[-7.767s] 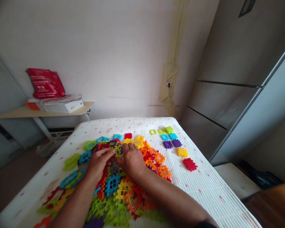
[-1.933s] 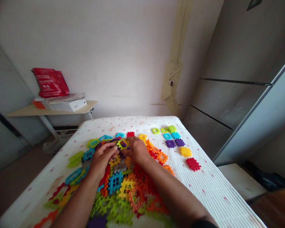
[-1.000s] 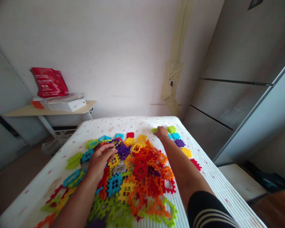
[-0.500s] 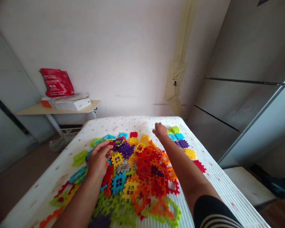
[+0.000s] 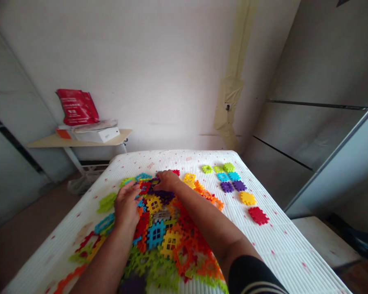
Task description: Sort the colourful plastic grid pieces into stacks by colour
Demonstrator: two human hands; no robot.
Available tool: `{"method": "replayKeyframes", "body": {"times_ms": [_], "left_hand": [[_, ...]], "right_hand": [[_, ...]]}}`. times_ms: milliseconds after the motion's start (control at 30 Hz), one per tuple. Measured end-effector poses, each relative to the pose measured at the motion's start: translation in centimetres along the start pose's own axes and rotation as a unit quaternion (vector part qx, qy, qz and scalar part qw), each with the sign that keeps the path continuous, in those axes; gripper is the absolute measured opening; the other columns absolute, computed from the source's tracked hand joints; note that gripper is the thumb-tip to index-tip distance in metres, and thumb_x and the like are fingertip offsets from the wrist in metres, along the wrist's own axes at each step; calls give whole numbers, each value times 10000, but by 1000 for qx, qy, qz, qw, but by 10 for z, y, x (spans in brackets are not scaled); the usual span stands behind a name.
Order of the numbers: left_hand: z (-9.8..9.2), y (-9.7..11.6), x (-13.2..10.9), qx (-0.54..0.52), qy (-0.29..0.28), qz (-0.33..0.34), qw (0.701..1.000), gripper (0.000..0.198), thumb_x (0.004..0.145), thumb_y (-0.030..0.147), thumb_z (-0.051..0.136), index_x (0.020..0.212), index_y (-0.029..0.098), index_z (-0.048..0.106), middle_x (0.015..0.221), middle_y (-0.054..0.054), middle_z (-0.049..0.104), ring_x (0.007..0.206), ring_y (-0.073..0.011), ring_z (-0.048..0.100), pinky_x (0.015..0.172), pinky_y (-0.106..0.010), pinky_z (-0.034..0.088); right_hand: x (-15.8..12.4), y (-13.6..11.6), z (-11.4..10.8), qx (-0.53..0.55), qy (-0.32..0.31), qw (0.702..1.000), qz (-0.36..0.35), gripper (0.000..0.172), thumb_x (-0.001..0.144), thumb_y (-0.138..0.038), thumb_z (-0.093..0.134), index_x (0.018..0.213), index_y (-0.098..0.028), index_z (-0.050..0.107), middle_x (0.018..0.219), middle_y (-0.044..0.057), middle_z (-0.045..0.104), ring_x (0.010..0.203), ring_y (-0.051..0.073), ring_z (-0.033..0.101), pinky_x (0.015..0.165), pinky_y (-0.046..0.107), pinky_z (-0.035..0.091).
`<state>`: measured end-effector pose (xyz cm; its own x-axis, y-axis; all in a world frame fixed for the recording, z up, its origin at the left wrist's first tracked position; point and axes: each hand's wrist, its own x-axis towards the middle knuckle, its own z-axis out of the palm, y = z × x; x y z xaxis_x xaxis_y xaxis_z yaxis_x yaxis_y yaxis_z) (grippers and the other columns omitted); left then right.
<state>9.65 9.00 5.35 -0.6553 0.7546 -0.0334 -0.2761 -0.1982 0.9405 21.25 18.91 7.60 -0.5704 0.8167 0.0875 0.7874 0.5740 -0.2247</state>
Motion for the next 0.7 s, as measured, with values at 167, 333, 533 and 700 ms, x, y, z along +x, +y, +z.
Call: {"method": "replayKeyframes", "body": {"times_ms": [167,333,533,700], "left_hand": [[0,0,1,0,0,0,1000,483,567,230,633,1047,208,584,922,-19,594,806,-124,563,601,-204,419],[0,-1,1,6,-4,6,1000,455,571,245,631,1022,202,595,906,-18,612,783,-126,576,608,-214,425],[3,0,-4,62,-80,29,994,337,572,313,650,875,168,640,846,-43,660,775,-166,596,615,-245,426],[9,6,-13,106,-188,19,976,304,520,325,701,769,152,669,727,-41,664,733,-183,600,685,-287,449]], "right_hand": [[-1,-15,13,-28,13,999,25,448,725,-468,565,1067,-182,606,1033,108,651,995,256,567,783,329,441],[-9,-12,5,-21,23,999,25,420,720,-473,562,1025,-194,635,956,89,676,909,251,603,742,319,444],[-37,13,-21,256,10,966,32,266,760,-372,571,889,-163,675,796,29,681,707,149,605,602,221,427],[-67,22,-28,512,-49,850,113,227,776,-341,547,813,-141,645,603,3,638,508,105,569,503,202,429]]}}
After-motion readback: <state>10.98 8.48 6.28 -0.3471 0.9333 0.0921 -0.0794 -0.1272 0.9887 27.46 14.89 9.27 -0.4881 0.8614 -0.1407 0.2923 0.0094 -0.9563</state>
